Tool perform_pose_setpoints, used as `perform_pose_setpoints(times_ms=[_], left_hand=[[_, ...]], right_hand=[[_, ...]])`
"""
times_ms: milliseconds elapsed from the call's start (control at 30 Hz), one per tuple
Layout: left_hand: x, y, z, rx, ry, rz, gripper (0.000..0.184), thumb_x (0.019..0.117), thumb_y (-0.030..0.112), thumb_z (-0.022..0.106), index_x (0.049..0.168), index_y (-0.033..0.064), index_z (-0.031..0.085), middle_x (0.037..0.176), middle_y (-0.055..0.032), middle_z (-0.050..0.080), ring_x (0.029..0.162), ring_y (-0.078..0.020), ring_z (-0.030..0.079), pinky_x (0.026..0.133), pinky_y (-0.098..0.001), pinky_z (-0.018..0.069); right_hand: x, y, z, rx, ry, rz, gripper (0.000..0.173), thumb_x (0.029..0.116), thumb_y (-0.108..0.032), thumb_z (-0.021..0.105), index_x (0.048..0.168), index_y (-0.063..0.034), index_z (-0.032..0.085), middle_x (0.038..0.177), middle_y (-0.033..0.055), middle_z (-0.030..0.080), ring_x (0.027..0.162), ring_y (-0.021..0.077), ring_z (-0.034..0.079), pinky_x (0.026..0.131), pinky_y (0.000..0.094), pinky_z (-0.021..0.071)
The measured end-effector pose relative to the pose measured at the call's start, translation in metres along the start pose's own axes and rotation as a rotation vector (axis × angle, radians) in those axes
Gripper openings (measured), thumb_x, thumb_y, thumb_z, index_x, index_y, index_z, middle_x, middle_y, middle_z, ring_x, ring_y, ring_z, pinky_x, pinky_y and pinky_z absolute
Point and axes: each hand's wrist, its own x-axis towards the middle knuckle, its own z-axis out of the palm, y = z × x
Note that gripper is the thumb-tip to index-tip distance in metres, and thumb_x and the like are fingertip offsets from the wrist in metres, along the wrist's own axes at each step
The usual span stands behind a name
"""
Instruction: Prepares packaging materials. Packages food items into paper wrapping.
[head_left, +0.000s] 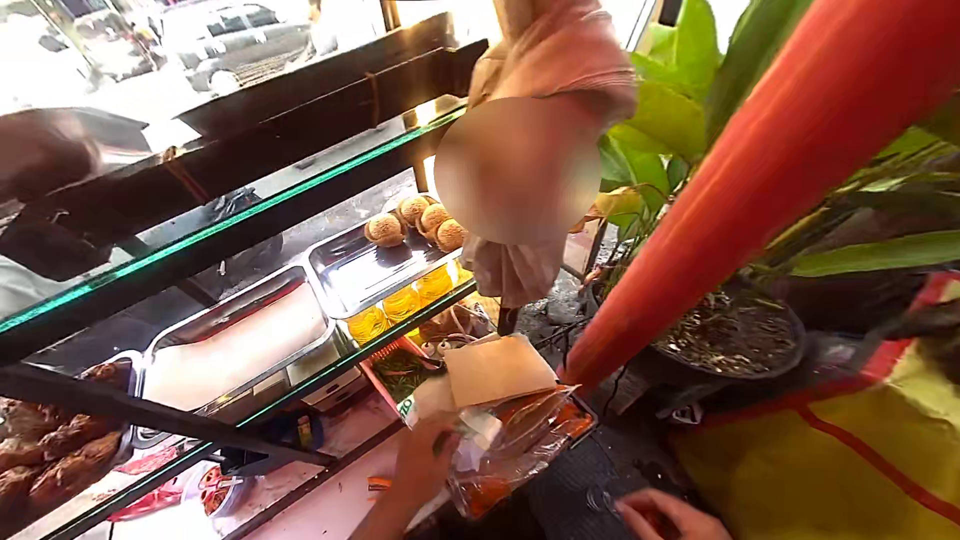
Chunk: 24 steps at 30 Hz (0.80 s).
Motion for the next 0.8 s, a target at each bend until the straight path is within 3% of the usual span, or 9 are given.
perform_pose_setpoints(times_ms=[67, 133, 267, 333, 433, 533, 600, 700, 800], left_hand=[[-0.003, 0.0, 0.006, -0.059, 0.011, 0.007, 0.031, 0.1044, 0.036, 0.056, 0.113, 0.012, 0.074, 0.108, -0.003, 0.073, 0.103, -0.013, 0.068, 0.096, -0.037, 0.0569], [-0.001, 0.003, 0.006, -0.166, -0.016, -0.028, 0.031, 0.1048, 0.035, 0.056, 0.117, 0.0112, 0.072, 0.109, -0.0024, 0.073, 0.1, -0.0117, 0.069, 0.094, -0.0366, 0.0579], [0.007, 0.01, -0.007, -0.558, 0.016, -0.182, 0.028, 0.1028, 0.026, 0.06, 0.118, 0.0036, 0.068, 0.099, -0.005, 0.073, 0.089, -0.0121, 0.071, 0.084, -0.0335, 0.0602], [0.012, 0.009, -0.016, -0.729, 0.064, -0.29, 0.025, 0.1017, 0.022, 0.062, 0.114, 0.0014, 0.068, 0.094, -0.0063, 0.073, 0.086, -0.0141, 0.071, 0.081, -0.0335, 0.0605], [0.021, 0.007, -0.026, -0.906, 0.079, -0.4, 0.023, 0.1021, 0.02, 0.062, 0.112, -0.0003, 0.068, 0.093, -0.0074, 0.072, 0.086, -0.0151, 0.07, 0.081, -0.0328, 0.0596], [0.03, 0.0, -0.032, -1.027, 0.029, -0.465, 0.022, 0.1027, 0.017, 0.061, 0.11, -0.002, 0.067, 0.094, -0.0098, 0.071, 0.087, -0.0163, 0.068, 0.082, -0.0334, 0.0574], [0.033, -0.005, -0.036, -0.994, -0.089, -0.394, 0.024, 0.103, 0.02, 0.06, 0.113, -0.0008, 0.066, 0.1, -0.01, 0.071, 0.092, -0.0168, 0.069, 0.085, -0.0344, 0.0579], [0.027, -0.015, -0.049, -0.878, -0.272, -0.213, 0.027, 0.1029, 0.021, 0.06, 0.12, 0.0004, 0.068, 0.109, -0.0096, 0.072, 0.098, -0.0168, 0.071, 0.09, -0.0356, 0.0593], [0.002, -0.041, -0.069, -0.844, -0.273, -0.189, 0.026, 0.1027, 0.024, 0.062, 0.111, 0.0, 0.07, 0.1, -0.0081, 0.073, 0.091, -0.0153, 0.071, 0.087, -0.0343, 0.0597]], right_hand=[[0.055, -0.074, 0.003, -0.025, 0.153, -0.321, 0.024, 0.0989, -0.032, 0.067, 0.101, -0.0105, 0.076, 0.092, 0.0038, 0.073, 0.083, 0.0126, 0.07, 0.077, 0.0355, 0.0627], [0.119, -0.139, 0.015, -0.127, 0.147, -0.464, 0.025, 0.1016, -0.035, 0.061, 0.106, -0.016, 0.076, 0.098, 0.0004, 0.073, 0.091, 0.0118, 0.071, 0.084, 0.0361, 0.0625], [0.232, -0.23, 0.06, -0.393, -0.22, -0.269, 0.028, 0.1024, -0.033, 0.062, 0.115, -0.0104, 0.073, 0.114, 0.0113, 0.07, 0.107, 0.029, 0.068, 0.097, 0.0539, 0.0553], [0.249, -0.256, 0.079, -0.496, -0.286, -0.255, 0.024, 0.0999, -0.031, 0.065, 0.103, -0.0096, 0.075, 0.102, 0.0123, 0.072, 0.098, 0.0316, 0.069, 0.089, 0.0586, 0.0561], [0.236, -0.263, 0.085, -0.476, -0.473, -0.229, 0.017, 0.0925, -0.028, 0.073, 0.09, -0.0115, 0.075, 0.084, 0.0064, 0.071, 0.08, 0.0253, 0.069, 0.076, 0.0554, 0.0583], [0.205, -0.246, 0.083, -0.58, -0.635, -0.07, 0.021, 0.0897, -0.032, 0.074, 0.095, -0.0116, 0.075, 0.092, 0.0075, 0.072, 0.091, 0.0279, 0.069, 0.084, 0.0586, 0.0552], [0.187, -0.23, 0.086, -0.604, -0.618, -0.022, 0.032, 0.0926, -0.038, 0.072, 0.109, -0.01, 0.073, 0.105, 0.0108, 0.072, 0.104, 0.0318, 0.067, 0.095, 0.0604, 0.0516], [0.169, -0.215, 0.098, -0.659, -0.645, 0.067, 0.038, 0.0959, -0.039, 0.069, 0.115, -0.0063, 0.071, 0.111, 0.0176, 0.071, 0.108, 0.0384, 0.066, 0.095, 0.0649, 0.0507], [0.158, -0.227, 0.1, -0.744, -0.64, 0.09, 0.032, 0.0981, -0.033, 0.063, 0.111, -0.0052, 0.073, 0.112, 0.0206, 0.07, 0.11, 0.0426, 0.066, 0.092, 0.0672, 0.0503]])
